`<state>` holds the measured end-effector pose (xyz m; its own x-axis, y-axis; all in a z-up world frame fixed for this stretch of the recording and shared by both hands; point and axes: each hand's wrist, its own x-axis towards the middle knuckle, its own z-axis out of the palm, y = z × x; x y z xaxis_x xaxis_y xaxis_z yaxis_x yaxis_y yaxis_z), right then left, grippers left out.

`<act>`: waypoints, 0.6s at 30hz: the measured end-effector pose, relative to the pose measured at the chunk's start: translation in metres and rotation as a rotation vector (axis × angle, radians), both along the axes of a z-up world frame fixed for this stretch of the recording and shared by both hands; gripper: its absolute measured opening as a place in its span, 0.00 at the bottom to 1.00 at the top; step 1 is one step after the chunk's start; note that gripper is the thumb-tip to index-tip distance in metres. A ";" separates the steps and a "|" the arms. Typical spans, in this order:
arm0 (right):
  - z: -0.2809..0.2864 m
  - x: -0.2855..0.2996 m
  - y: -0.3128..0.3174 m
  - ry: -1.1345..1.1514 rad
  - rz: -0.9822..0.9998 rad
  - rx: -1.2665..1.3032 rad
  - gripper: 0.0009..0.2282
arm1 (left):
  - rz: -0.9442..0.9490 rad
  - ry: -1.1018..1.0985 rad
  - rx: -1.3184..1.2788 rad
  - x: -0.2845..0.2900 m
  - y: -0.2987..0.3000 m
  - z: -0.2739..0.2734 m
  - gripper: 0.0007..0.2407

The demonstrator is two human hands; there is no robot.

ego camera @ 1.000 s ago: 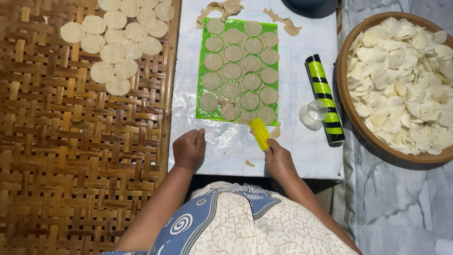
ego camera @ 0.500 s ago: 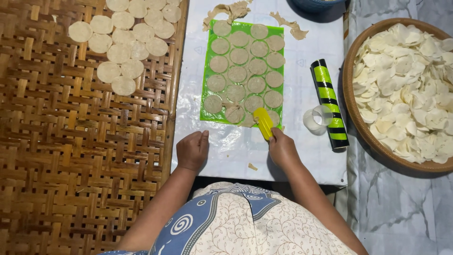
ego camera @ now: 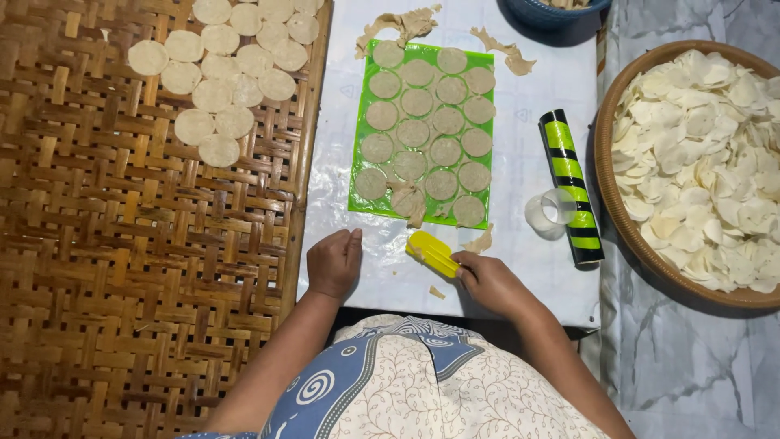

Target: Placing thin dough discs onto a woven tray for drying or further processing.

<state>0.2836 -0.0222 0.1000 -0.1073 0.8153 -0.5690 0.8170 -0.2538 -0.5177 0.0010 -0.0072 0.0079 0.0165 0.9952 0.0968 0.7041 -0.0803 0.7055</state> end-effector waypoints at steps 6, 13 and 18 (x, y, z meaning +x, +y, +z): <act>-0.038 -0.003 0.024 -0.017 -0.192 0.245 0.13 | 0.003 -0.007 -0.007 -0.001 0.001 -0.007 0.24; -0.068 -0.049 0.093 -0.047 -0.088 0.448 0.12 | 0.002 0.013 -0.015 0.000 0.001 0.002 0.24; -0.101 -0.059 0.122 -0.235 0.059 0.404 0.14 | -0.007 0.003 -0.021 -0.001 0.003 0.000 0.25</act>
